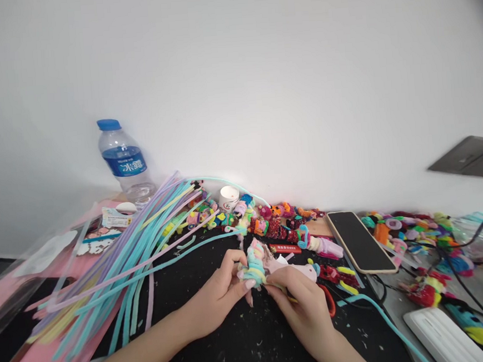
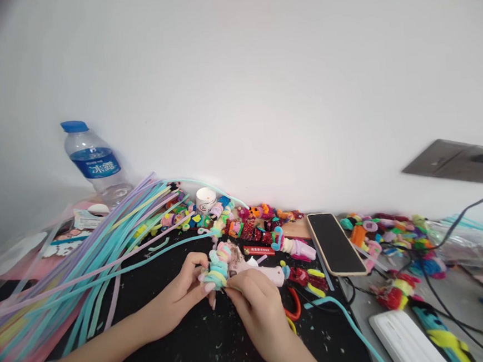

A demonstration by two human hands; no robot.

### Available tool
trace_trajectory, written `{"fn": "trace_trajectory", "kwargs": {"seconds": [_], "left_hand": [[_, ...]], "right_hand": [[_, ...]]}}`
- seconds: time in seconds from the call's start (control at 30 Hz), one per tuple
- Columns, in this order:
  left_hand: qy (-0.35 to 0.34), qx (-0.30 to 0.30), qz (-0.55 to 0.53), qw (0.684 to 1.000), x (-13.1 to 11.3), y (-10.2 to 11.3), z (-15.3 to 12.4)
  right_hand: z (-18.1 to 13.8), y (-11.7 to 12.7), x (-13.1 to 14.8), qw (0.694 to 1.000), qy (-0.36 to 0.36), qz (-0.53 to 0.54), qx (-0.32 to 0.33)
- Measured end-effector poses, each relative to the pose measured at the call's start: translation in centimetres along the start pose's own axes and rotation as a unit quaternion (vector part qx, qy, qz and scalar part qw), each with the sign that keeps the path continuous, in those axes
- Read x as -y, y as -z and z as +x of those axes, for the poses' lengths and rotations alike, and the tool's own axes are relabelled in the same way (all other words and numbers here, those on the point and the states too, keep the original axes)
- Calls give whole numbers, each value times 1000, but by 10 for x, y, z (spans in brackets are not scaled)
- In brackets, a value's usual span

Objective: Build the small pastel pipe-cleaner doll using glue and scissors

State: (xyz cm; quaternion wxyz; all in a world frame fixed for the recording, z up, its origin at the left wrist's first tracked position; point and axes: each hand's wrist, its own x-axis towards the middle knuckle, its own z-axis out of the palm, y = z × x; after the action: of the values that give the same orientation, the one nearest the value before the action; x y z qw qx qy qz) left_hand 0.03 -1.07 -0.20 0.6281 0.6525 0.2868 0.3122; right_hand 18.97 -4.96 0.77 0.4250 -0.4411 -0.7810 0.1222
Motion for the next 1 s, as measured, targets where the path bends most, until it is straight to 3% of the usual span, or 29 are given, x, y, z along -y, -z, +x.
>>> {"fn": "trace_trajectory", "kwargs": {"seconds": [0.6, 0.8, 1.0], "left_hand": [[-1, -3, 0, 1000, 2, 1, 1], [-17, 9, -45, 999, 3, 0, 0], [-47, -22, 49, 997, -2, 1, -1]], "right_hand": [[-1, -2, -5, 1000, -4, 1, 10], [2, 1, -6, 999, 15, -48, -19], [3, 3, -7, 992, 24, -113, -54]]}}
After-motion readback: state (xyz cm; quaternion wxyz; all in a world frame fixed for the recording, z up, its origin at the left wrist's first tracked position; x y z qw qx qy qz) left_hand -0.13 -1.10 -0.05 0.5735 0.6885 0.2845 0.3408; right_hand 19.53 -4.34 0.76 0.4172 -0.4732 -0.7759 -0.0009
